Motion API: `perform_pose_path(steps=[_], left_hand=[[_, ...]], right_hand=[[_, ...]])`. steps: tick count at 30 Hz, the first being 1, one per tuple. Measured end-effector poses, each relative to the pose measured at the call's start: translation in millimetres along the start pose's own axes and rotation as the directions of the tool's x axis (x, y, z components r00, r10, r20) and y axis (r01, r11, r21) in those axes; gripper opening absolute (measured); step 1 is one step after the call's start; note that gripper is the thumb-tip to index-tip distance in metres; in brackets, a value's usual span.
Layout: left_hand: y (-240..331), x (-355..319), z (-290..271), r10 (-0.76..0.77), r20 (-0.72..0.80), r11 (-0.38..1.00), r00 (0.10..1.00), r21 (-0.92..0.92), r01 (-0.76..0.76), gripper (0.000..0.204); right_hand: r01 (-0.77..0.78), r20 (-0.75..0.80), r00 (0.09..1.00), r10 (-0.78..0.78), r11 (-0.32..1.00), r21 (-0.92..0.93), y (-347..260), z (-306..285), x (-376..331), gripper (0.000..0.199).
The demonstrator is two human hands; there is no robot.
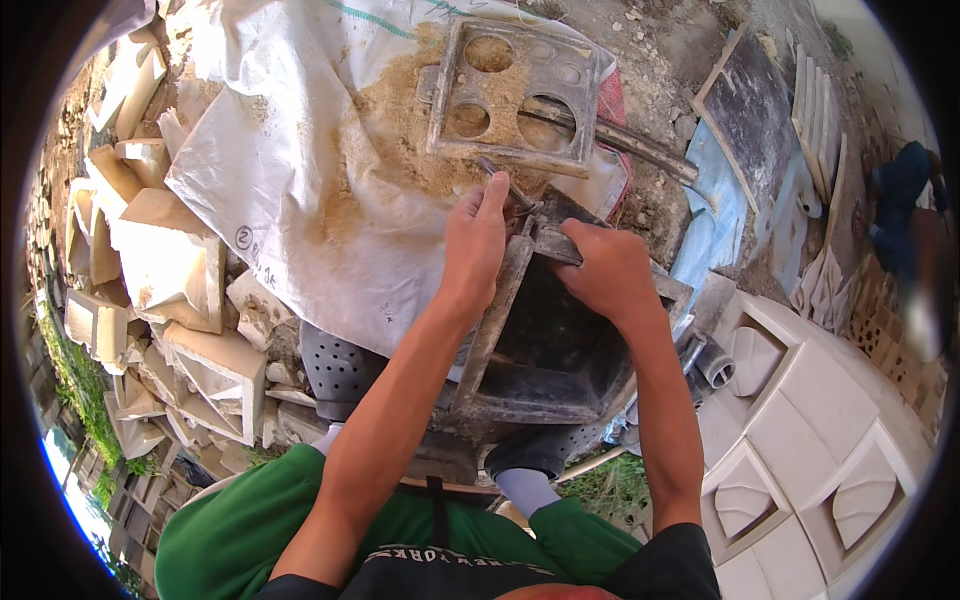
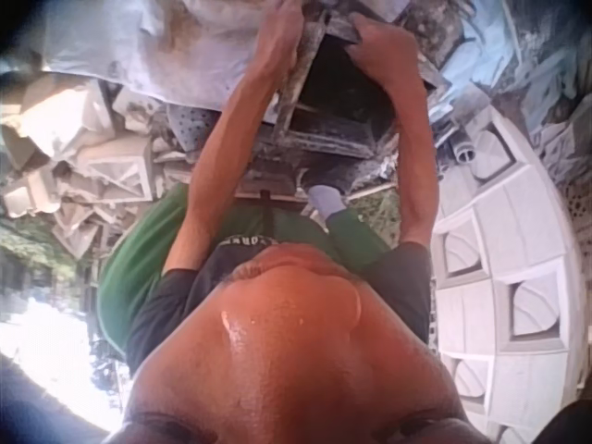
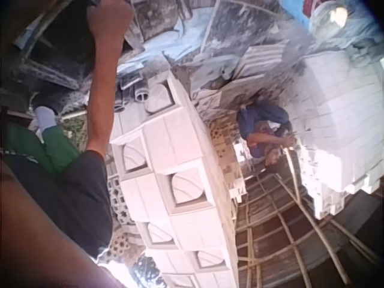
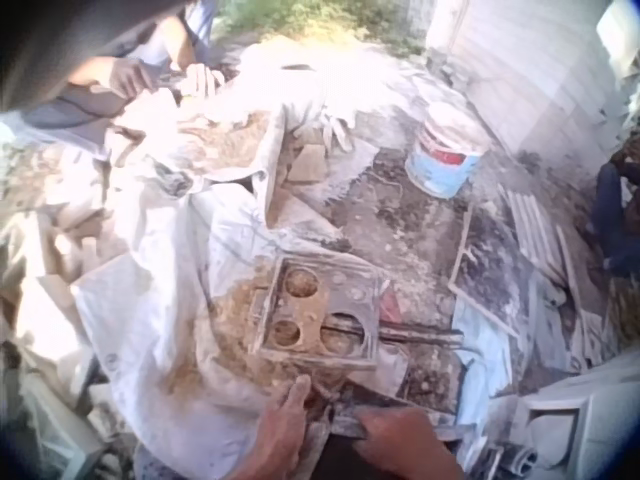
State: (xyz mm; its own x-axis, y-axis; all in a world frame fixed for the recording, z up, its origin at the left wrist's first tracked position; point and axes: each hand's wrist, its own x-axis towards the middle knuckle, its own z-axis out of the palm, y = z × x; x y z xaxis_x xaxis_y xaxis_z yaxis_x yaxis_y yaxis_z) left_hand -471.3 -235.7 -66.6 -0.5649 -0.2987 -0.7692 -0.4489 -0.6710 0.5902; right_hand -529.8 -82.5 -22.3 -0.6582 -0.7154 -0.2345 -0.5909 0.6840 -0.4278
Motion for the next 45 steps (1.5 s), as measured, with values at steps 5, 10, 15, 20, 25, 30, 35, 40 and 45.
perform_pose_path(steps=[5,10,15,20,25,30,35,40,45], left_hand=[[-3.2,2.4,-10.9,-0.064,0.109,0.997,0.992,-0.037,0.068,0.038],[-13.7,-4.1,-24.8,-0.006,0.134,1.000,0.991,0.008,0.005,0.032],[-20.7,-2.0,-31.5,-0.015,0.158,0.999,0.987,-0.037,0.021,0.026],[-23.2,4.3,-28.3,0.057,0.180,0.995,0.982,-0.095,-0.041,0.028],[-21.9,5.4,-27.1,0.089,0.169,0.996,0.982,-0.026,-0.086,0.028],[-24.1,8.3,-28.0,0.109,0.163,0.994,0.981,-0.035,-0.104,0.032],[-2.3,6.1,-21.3,-0.029,0.180,0.993,0.983,-0.108,0.049,0.042],[-4.5,13.9,-10.5,0.058,0.157,0.998,0.986,-0.013,-0.057,0.042],[-13.5,6.9,-8.9,0.179,0.177,0.980,0.968,-0.123,-0.159,0.038]], right_hand=[[-0.295,0.334,0.929,0.157,0.858,0.419,14.0,-35.4,18.4,0.036],[-0.308,0.336,0.928,0.159,0.834,0.458,9.4,-21.9,49.1,0.042],[-0.423,0.500,0.861,0.094,0.677,0.602,27.9,-0.1,62.5,0.040],[-0.446,0.444,0.881,0.165,0.603,0.661,27.4,4.1,60.3,0.039],[-0.557,0.559,0.807,0.190,0.556,0.616,26.4,1.7,64.0,0.040],[-0.372,0.471,0.878,0.080,0.734,0.569,27.7,5.6,64.2,0.040],[-0.300,0.422,0.906,0.044,0.769,0.565,27.8,4.8,63.7,0.037],[-0.271,0.405,0.914,0.034,0.793,0.546,20.3,-4.1,66.0,0.036],[-0.461,0.460,0.865,0.198,0.673,0.578,0.4,-13.0,69.2,0.037]])
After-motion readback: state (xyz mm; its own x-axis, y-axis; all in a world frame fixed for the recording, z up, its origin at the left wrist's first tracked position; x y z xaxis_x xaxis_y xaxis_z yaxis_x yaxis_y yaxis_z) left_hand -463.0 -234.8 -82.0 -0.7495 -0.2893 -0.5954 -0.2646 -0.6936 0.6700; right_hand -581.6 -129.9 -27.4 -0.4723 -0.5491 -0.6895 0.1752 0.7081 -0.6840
